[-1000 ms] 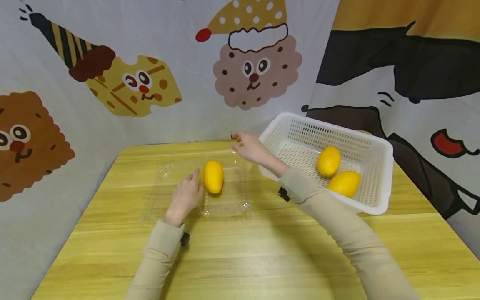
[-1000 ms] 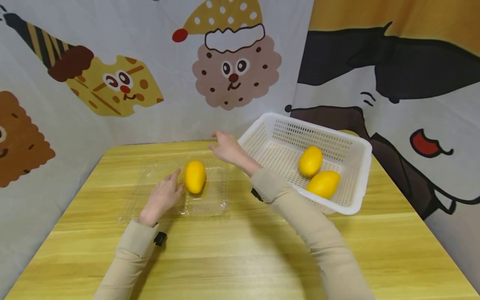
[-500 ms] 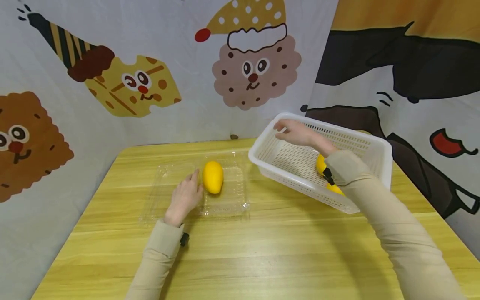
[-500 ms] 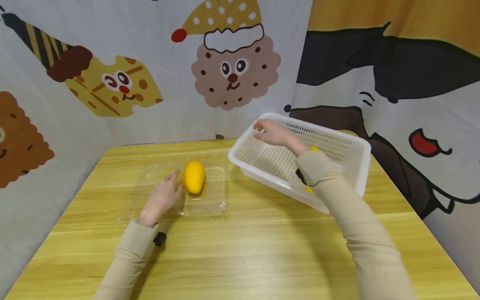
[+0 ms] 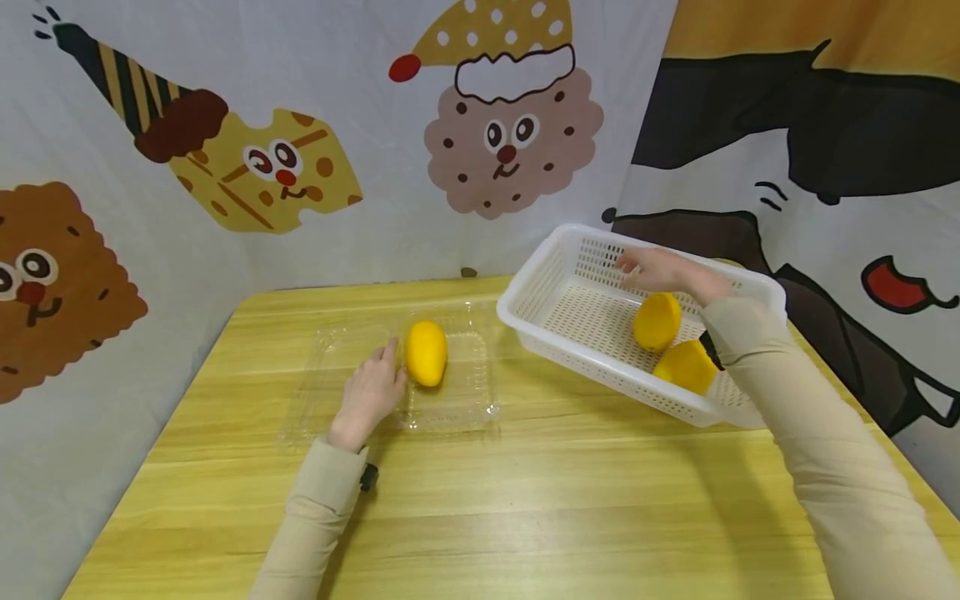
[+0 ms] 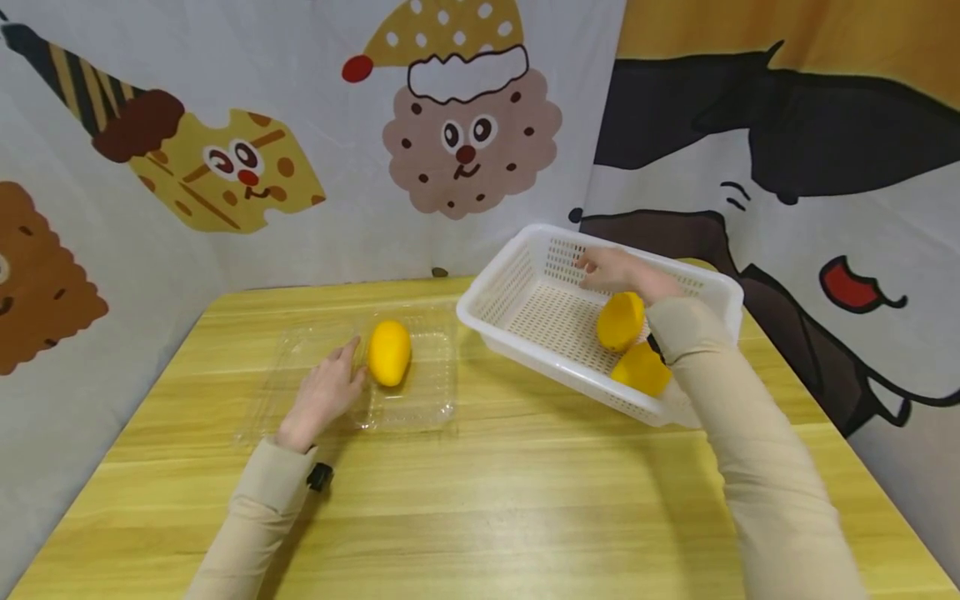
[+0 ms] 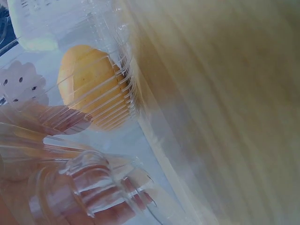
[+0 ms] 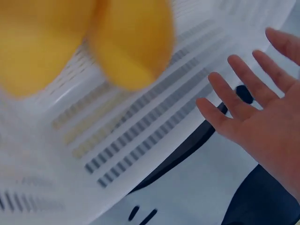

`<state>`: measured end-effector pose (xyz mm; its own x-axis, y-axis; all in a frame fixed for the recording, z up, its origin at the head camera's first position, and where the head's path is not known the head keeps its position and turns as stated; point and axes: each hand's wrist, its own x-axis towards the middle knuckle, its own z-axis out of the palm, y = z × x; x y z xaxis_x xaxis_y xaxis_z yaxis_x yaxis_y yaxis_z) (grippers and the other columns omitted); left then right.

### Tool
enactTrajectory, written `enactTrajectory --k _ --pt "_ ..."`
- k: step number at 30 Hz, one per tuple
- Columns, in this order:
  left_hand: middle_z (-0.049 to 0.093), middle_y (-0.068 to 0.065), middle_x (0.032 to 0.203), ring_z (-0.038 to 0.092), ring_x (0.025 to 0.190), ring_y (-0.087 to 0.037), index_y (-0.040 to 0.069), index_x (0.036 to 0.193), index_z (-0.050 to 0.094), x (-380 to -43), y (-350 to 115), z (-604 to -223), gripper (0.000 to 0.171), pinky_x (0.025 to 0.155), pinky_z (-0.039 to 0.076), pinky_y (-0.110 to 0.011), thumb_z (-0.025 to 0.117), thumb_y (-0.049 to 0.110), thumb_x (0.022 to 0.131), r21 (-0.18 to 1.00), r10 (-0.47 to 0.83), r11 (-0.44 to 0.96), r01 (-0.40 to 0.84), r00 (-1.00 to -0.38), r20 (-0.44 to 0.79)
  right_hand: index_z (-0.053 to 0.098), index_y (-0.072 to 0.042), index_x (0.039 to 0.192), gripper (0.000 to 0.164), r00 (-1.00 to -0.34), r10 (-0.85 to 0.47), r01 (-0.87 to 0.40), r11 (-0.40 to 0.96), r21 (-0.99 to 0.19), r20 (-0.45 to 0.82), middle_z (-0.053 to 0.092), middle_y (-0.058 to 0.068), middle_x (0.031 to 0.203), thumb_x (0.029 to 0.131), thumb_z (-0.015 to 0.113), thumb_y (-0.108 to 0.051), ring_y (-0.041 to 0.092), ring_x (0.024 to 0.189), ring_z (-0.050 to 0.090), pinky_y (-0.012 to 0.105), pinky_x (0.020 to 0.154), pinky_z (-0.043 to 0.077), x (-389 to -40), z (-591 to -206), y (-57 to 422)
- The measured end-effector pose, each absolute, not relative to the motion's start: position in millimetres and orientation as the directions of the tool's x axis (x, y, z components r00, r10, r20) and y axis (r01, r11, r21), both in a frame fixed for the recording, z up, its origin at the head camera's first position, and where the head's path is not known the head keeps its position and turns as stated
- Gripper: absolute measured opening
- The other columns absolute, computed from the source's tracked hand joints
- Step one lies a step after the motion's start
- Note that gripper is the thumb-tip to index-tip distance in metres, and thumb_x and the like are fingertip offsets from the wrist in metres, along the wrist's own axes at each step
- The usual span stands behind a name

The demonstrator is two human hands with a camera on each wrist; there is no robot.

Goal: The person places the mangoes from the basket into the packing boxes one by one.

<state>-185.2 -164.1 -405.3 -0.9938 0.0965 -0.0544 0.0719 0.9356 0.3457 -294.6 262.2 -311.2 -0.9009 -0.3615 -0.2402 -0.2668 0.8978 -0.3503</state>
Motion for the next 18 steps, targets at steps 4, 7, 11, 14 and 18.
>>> enactTrajectory --k 4,7,11,14,18 --pt "0.042 -0.028 0.143 0.061 0.087 -0.032 0.001 0.149 0.023 -185.6 -164.1 -405.3 0.061 0.072 0.056 -0.047 0.047 0.02 0.097 0.342 0.1 0.936 0.078 -0.994 -0.047 0.045 0.002 0.135 0.048 -0.87 -0.358 -0.254 0.915 -0.312 -0.339 0.044 0.032 0.137 0.09 0.055 -0.011 0.048 0.123 0.044 0.063 0.101 0.038 -295.7 -317.2 275.7" --pt "0.042 -0.029 0.143 0.061 0.083 -0.031 0.0 0.149 0.023 -185.9 -164.0 -405.0 0.061 0.071 0.056 -0.045 0.047 0.02 0.097 0.342 0.102 0.936 0.08 -0.994 -0.046 0.044 0.003 0.136 0.054 -0.835 -0.368 -0.261 0.919 -0.295 -0.409 0.039 0.033 0.14 0.084 0.056 -0.006 0.051 0.127 0.037 0.066 0.104 0.033 -295.0 -321.3 284.5" --pt "0.041 -0.029 0.144 0.061 0.088 -0.033 0.0 0.149 0.023 -185.8 -163.8 -404.8 0.061 0.074 0.056 -0.047 0.047 0.02 0.097 0.341 0.102 0.937 0.078 -0.994 -0.051 0.048 0.0 0.133 0.058 -0.799 -0.375 -0.296 0.926 -0.235 -0.469 0.04 0.032 0.139 0.076 0.059 0.0 0.05 0.126 0.037 0.067 0.104 0.03 -293.5 -326.9 294.7" --pt "0.041 -0.029 0.144 0.061 0.089 -0.033 0.0 0.149 0.022 -185.6 -163.9 -404.8 0.061 0.074 0.056 -0.048 0.046 0.02 0.097 0.341 0.101 0.937 0.077 -0.994 -0.053 0.051 -0.005 0.131 0.061 -0.791 -0.359 -0.31 0.933 -0.182 -0.495 0.042 0.031 0.138 0.072 0.06 0.004 0.047 0.122 0.04 0.067 0.103 0.031 -292.7 -332.9 299.2" --pt "0.041 -0.029 0.143 0.06 0.083 -0.031 0.0 0.149 0.023 -185.4 -164.0 -405.0 0.06 0.07 0.056 -0.045 0.046 0.02 0.097 0.337 0.102 0.938 0.079 -0.994 -0.051 0.049 -0.013 0.135 0.069 -0.805 -0.276 -0.235 0.961 -0.145 -0.525 0.039 0.028 0.142 0.069 0.067 0.001 0.044 0.122 0.04 0.069 0.101 0.032 -289.9 -341.1 300.2"
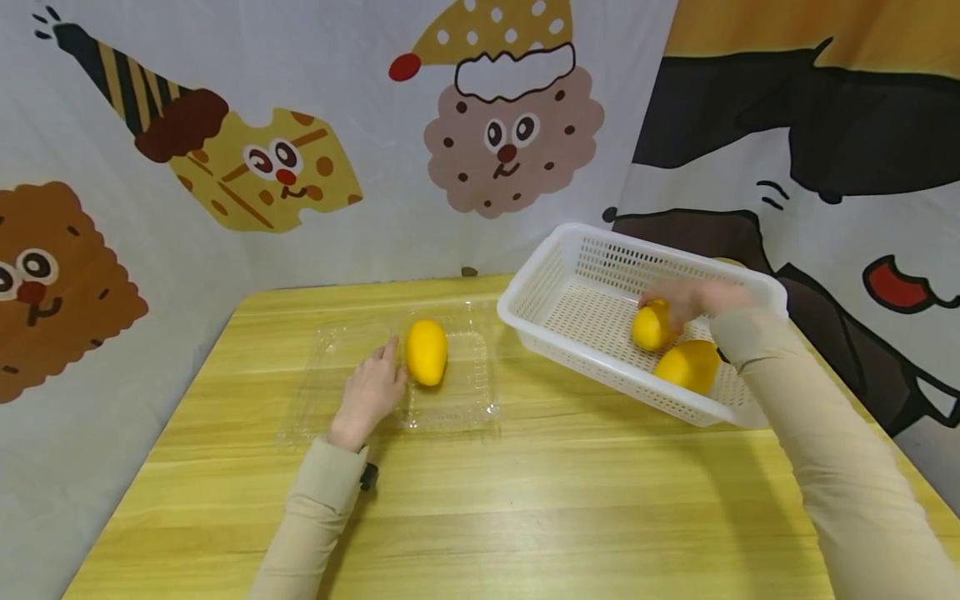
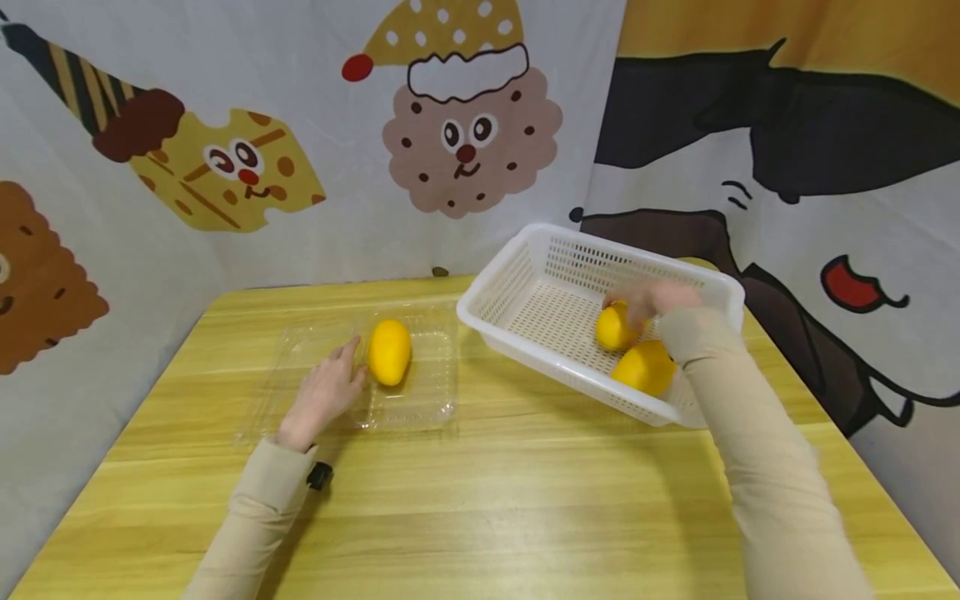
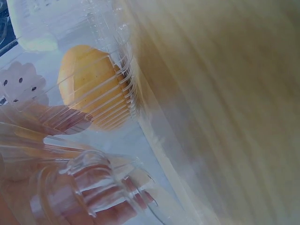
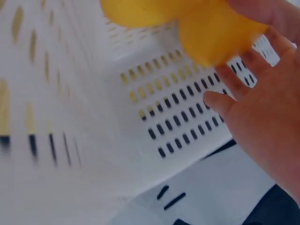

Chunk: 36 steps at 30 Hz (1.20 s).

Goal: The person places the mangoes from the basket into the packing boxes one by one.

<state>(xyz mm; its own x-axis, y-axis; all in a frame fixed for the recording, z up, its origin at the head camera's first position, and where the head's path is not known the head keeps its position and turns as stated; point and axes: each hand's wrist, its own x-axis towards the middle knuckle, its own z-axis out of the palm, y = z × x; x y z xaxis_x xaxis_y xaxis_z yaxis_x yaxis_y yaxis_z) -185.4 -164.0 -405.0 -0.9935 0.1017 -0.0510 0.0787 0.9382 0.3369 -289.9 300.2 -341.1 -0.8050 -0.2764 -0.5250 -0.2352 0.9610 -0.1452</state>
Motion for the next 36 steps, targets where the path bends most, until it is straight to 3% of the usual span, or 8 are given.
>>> enactTrajectory --k 3,7,12,19,25,31,36 --pt "0.042 -0.029 0.143 0.061 0.082 -0.031 0.0 0.149 0.023 -185.4 -164.2 -404.9 0.06 0.071 0.056 -0.046 0.046 0.02 0.097 0.333 0.101 0.94 0.078 -0.994 -0.051 0.049 -0.019 0.136 0.074 -0.818 -0.229 -0.197 0.973 -0.117 -0.527 0.041 0.025 0.143 0.068 0.074 -0.008 0.043 0.123 0.04 0.069 0.099 0.033 -287.0 -346.4 299.0" --pt "0.042 -0.029 0.143 0.063 0.091 -0.035 0.001 0.149 0.023 -185.1 -163.9 -404.7 0.06 0.076 0.056 -0.05 0.047 0.021 0.097 0.336 0.099 0.939 0.076 -0.994 -0.053 0.054 -0.023 0.129 0.069 -0.831 -0.236 -0.224 0.971 -0.084 -0.504 0.051 0.018 0.133 0.065 0.078 -0.014 0.036 0.113 0.047 0.063 0.092 0.04 -283.5 -350.4 295.2" --pt "0.042 -0.029 0.143 0.062 0.095 -0.037 0.001 0.149 0.023 -185.0 -163.5 -404.8 0.06 0.077 0.055 -0.05 0.047 0.021 0.097 0.342 0.098 0.937 0.075 -0.994 -0.051 0.053 -0.025 0.126 0.065 -0.825 -0.193 -0.15 0.981 -0.123 -0.531 0.053 0.012 0.122 0.067 0.08 -0.016 0.034 0.103 0.045 0.055 0.084 0.042 -279.0 -349.2 289.6" --pt "0.041 -0.029 0.143 0.06 0.081 -0.03 0.001 0.149 0.023 -185.4 -163.7 -405.0 0.06 0.067 0.055 -0.042 0.047 0.02 0.097 0.342 0.097 0.937 0.073 -0.994 -0.053 0.041 -0.025 0.14 0.078 -0.811 -0.114 -0.054 0.991 -0.12 -0.573 0.043 0.019 0.136 0.072 0.079 -0.019 0.04 0.11 0.041 0.065 0.09 0.04 -277.2 -349.1 287.2" --pt "0.041 -0.029 0.144 0.058 0.076 -0.027 0.002 0.15 0.023 -185.9 -164.1 -405.3 0.061 0.058 0.051 -0.035 0.047 0.02 0.097 0.342 0.095 0.937 0.069 -0.994 -0.058 0.039 -0.028 0.144 0.083 -0.838 -0.1 -0.028 0.99 -0.14 -0.536 0.044 0.02 0.137 0.07 0.079 -0.024 0.039 0.107 0.042 0.056 0.084 0.042 -271.6 -349.3 287.4" --pt "0.041 -0.028 0.144 0.059 0.084 -0.03 0.002 0.15 0.023 -185.3 -164.3 -405.0 0.061 0.066 0.054 -0.041 0.047 0.02 0.097 0.341 0.088 0.938 0.063 -0.994 -0.057 0.034 -0.035 0.147 0.094 -0.875 -0.07 0.046 0.973 -0.226 -0.479 0.04 0.015 0.137 0.067 0.081 -0.023 0.037 0.109 0.037 0.052 0.084 0.039 -269.3 -348.7 287.8" --pt "0.04 -0.028 0.144 0.058 0.077 -0.027 0.002 0.15 0.023 -185.8 -164.1 -405.1 0.061 0.058 0.05 -0.034 0.046 0.02 0.097 0.344 0.089 0.937 0.062 -0.994 -0.061 0.038 -0.026 0.145 0.083 -0.851 -0.156 -0.066 0.979 -0.193 -0.501 0.046 0.016 0.134 0.072 0.077 -0.023 0.036 0.111 0.042 0.057 0.09 0.039 -276.6 -351.9 282.7"
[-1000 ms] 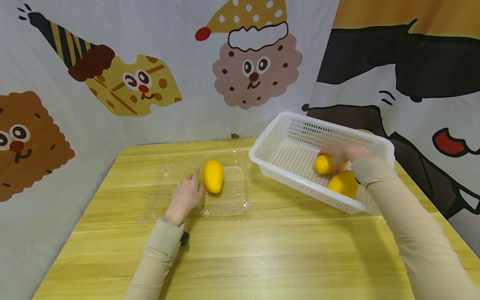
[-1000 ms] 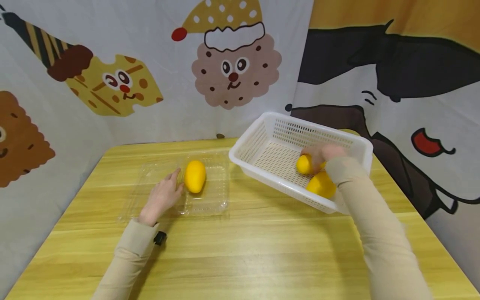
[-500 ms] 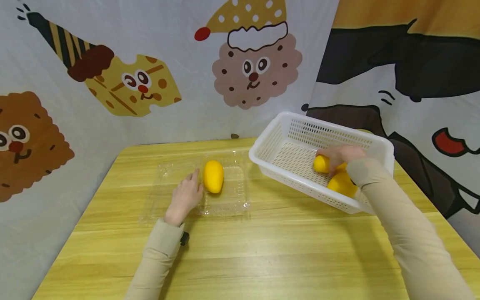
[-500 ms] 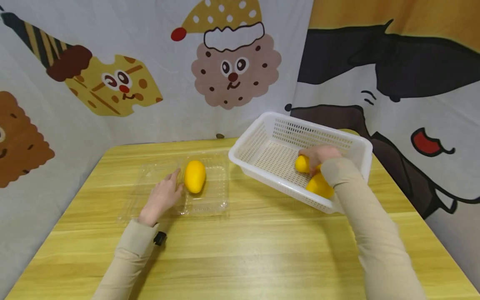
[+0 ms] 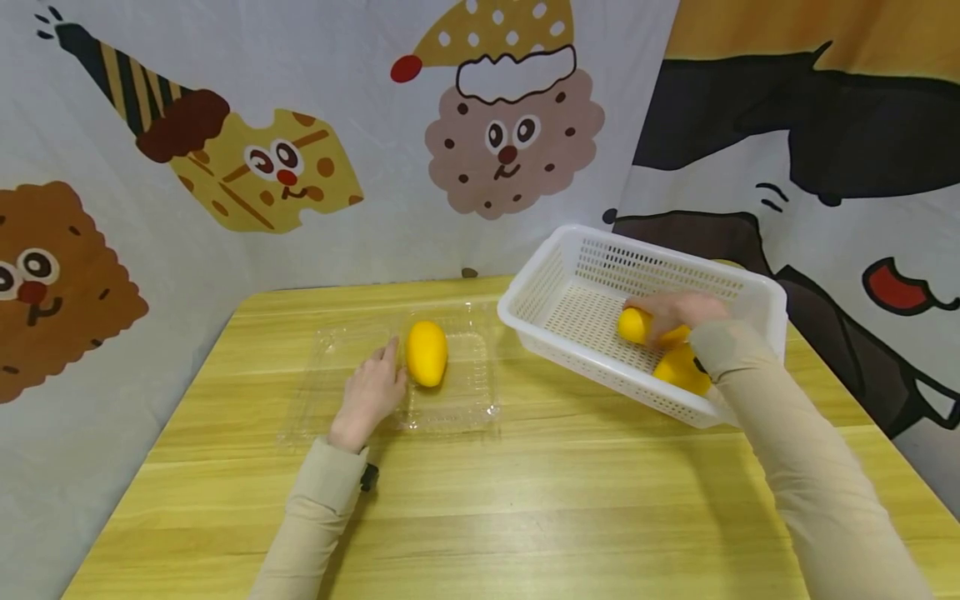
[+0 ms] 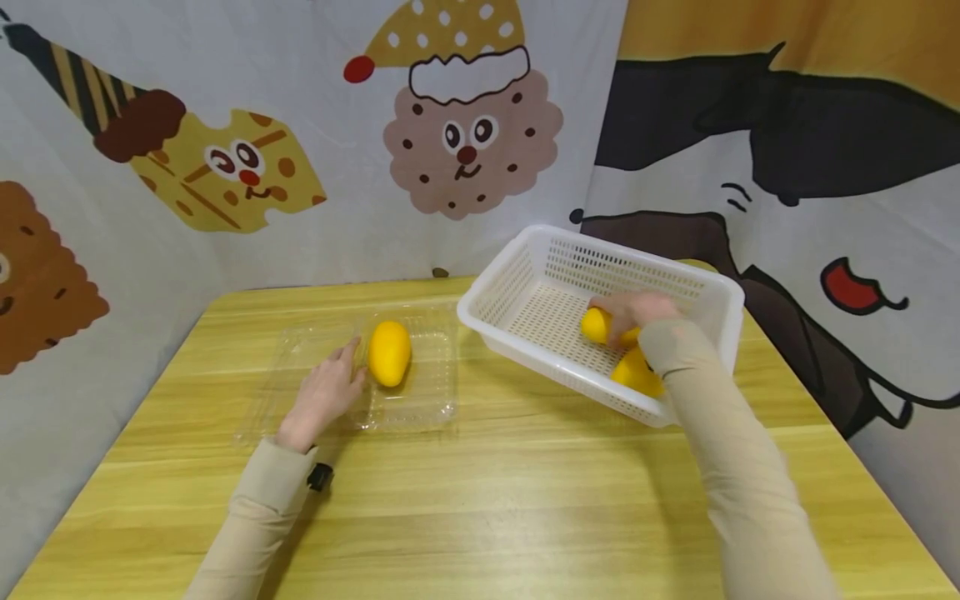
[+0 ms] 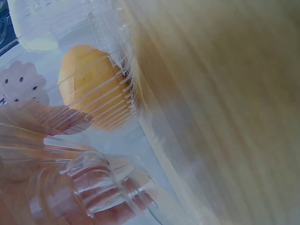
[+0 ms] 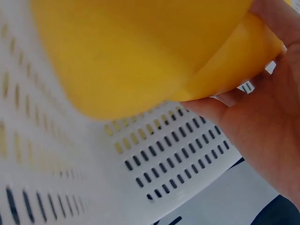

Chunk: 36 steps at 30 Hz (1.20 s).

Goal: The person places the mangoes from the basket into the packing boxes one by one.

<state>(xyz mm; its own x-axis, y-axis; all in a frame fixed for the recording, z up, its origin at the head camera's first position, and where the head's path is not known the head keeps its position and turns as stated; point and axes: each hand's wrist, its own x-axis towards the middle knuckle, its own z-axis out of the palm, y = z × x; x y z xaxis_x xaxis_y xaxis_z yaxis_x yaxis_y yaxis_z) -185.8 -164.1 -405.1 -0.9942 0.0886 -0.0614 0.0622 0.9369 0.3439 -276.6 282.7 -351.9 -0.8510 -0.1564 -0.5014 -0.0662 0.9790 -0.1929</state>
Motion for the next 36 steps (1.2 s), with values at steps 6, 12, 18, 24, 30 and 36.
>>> enactTrajectory --k 6,12,18,24,30,36 --pt "0.041 -0.028 0.144 0.058 0.076 -0.027 0.002 0.15 0.023 -185.8 -163.9 -404.6 0.061 0.058 0.05 -0.034 0.047 0.021 0.097 0.338 0.09 0.939 0.064 -0.994 -0.06 0.041 -0.016 0.137 0.072 -0.812 -0.294 -0.219 0.954 -0.205 -0.504 0.052 0.02 0.126 0.074 0.077 -0.021 0.036 0.108 0.049 0.062 0.095 0.039 -288.3 -355.7 272.5" --pt "0.04 -0.028 0.145 0.058 0.078 -0.027 0.002 0.15 0.023 -186.1 -163.8 -404.5 0.061 0.06 0.051 -0.035 0.046 0.021 0.097 0.34 0.087 0.939 0.06 -0.994 -0.064 0.04 -0.008 0.138 0.071 -0.816 -0.386 -0.284 0.916 -0.282 -0.431 0.053 0.022 0.126 0.076 0.075 -0.016 0.036 0.11 0.05 0.062 0.098 0.039 -291.6 -351.1 259.5" --pt "0.04 -0.028 0.145 0.057 0.075 -0.026 0.002 0.15 0.022 -186.3 -164.1 -404.8 0.061 0.06 0.051 -0.035 0.046 0.02 0.097 0.346 0.087 0.937 0.058 -0.994 -0.068 0.043 -0.007 0.133 0.063 -0.823 -0.447 -0.351 0.886 -0.303 -0.352 0.056 0.018 0.119 0.078 0.073 -0.016 0.032 0.104 0.051 0.054 0.092 0.043 -291.9 -342.8 246.6" --pt "0.04 -0.029 0.145 0.055 0.068 -0.023 0.002 0.15 0.021 -185.6 -164.1 -404.1 0.061 0.053 0.046 -0.029 0.046 0.02 0.098 0.352 0.093 0.934 0.063 -0.993 -0.07 0.042 -0.005 0.134 0.064 -0.841 -0.473 -0.39 0.867 -0.31 -0.263 0.056 0.019 0.121 0.08 0.074 -0.018 0.033 0.106 0.054 0.055 0.094 0.045 -288.9 -332.9 231.3" --pt "0.041 -0.028 0.144 0.057 0.073 -0.025 0.002 0.15 0.023 -185.2 -164.1 -404.5 0.06 0.055 0.049 -0.031 0.047 0.02 0.097 0.347 0.088 0.936 0.062 -0.994 -0.061 0.041 -0.006 0.134 0.062 -0.848 -0.494 -0.427 0.852 -0.304 -0.193 0.056 0.018 0.121 0.082 0.072 -0.02 0.031 0.107 0.054 0.052 0.093 0.046 -282.0 -319.8 210.4" --pt "0.042 -0.028 0.143 0.058 0.076 -0.026 0.002 0.149 0.024 -185.7 -163.8 -405.4 0.06 0.055 0.05 -0.031 0.047 0.02 0.097 0.344 0.089 0.937 0.066 -0.995 -0.051 0.034 -0.01 0.142 0.073 -0.866 -0.475 -0.419 0.86 -0.29 -0.157 0.049 0.019 0.134 0.083 0.071 -0.028 0.033 0.114 0.052 0.054 0.097 0.045 -272.2 -306.2 184.2"
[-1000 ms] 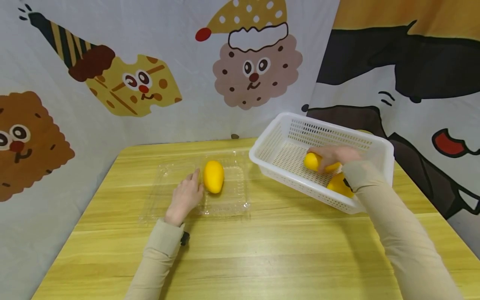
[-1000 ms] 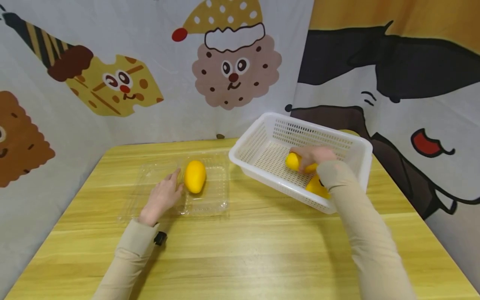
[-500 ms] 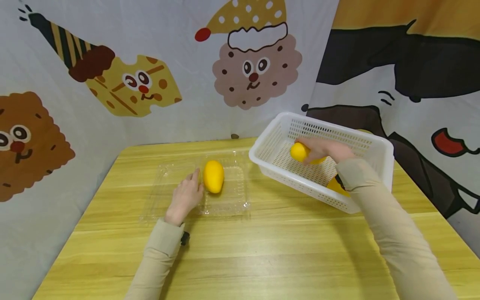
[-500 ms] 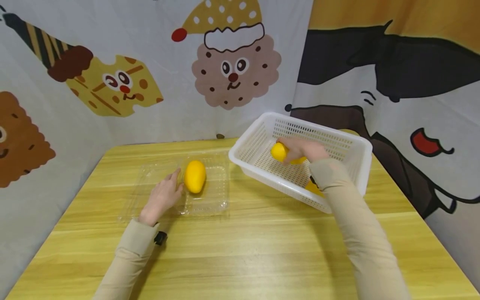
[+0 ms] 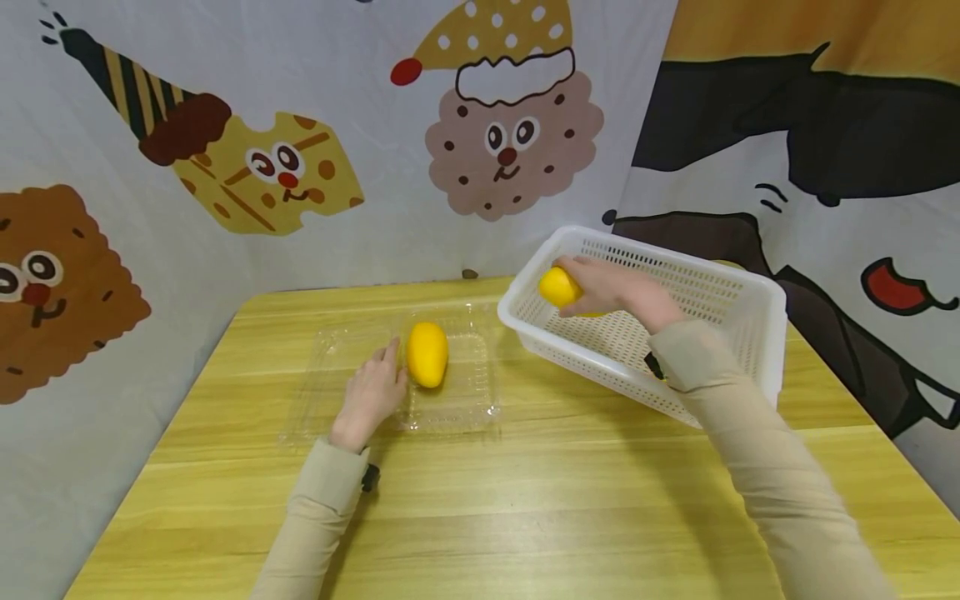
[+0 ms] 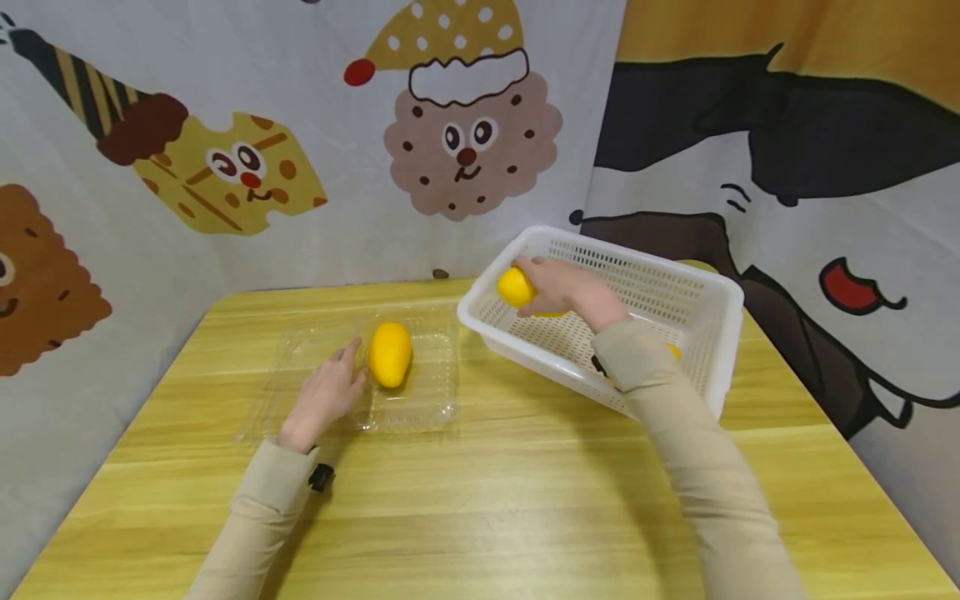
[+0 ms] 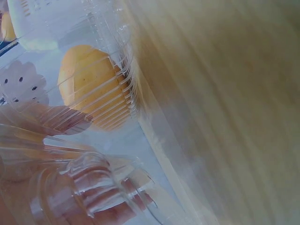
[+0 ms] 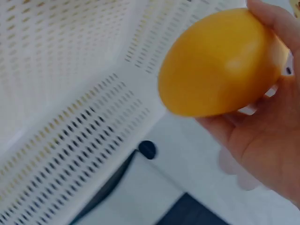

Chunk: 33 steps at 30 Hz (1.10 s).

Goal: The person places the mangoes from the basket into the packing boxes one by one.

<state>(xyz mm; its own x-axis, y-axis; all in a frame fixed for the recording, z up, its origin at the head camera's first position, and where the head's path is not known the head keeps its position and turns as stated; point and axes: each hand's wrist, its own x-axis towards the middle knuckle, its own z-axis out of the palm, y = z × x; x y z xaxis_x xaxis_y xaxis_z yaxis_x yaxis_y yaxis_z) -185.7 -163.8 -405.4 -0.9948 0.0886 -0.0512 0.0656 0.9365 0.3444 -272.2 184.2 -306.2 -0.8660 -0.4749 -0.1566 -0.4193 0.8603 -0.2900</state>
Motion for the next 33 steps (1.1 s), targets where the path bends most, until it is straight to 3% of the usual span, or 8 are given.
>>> enactTrajectory --k 7,19,26,33 --pt "0.043 -0.028 0.143 0.061 0.084 -0.03 0.002 0.149 0.025 -185.0 -163.7 -405.3 0.06 0.06 0.053 -0.036 0.047 0.021 0.097 0.34 0.087 0.938 0.065 -0.995 -0.05 0.032 -0.013 0.144 0.075 -0.877 -0.472 -0.431 0.855 -0.288 -0.089 0.049 0.018 0.134 0.083 0.07 -0.035 0.032 0.112 0.055 0.052 0.096 0.047 -262.0 -293.3 157.6" --pt "0.042 -0.027 0.143 0.061 0.106 -0.041 0.002 0.15 0.023 -184.4 -162.3 -405.2 0.06 0.076 0.056 -0.05 0.046 0.023 0.098 0.337 0.081 0.94 0.058 -0.995 -0.055 0.037 -0.012 0.138 0.072 -0.878 -0.475 -0.463 0.818 -0.341 0.053 0.057 0.016 0.12 0.082 0.069 -0.044 0.027 0.092 0.06 0.041 0.081 0.053 -248.3 -295.4 111.2" --pt "0.043 -0.027 0.143 0.062 0.101 -0.039 0.002 0.15 0.024 -184.9 -162.5 -406.4 0.06 0.075 0.056 -0.048 0.046 0.023 0.098 0.331 0.081 0.942 0.058 -0.995 -0.054 0.036 -0.008 0.136 0.071 -0.876 -0.477 -0.465 0.792 -0.395 0.076 0.057 0.013 0.111 0.083 0.068 -0.044 0.024 0.081 0.06 0.034 0.07 0.053 -241.1 -305.2 86.1" --pt "0.042 -0.028 0.143 0.062 0.089 -0.033 0.002 0.149 0.024 -185.3 -163.1 -406.5 0.06 0.071 0.056 -0.045 0.047 0.022 0.098 0.335 0.083 0.94 0.062 -0.995 -0.05 0.031 -0.005 0.142 0.081 -0.881 -0.454 -0.465 0.784 -0.411 0.13 0.058 0.016 0.115 0.083 0.068 -0.047 0.026 0.09 0.062 0.038 0.076 0.057 -233.2 -323.4 60.7"
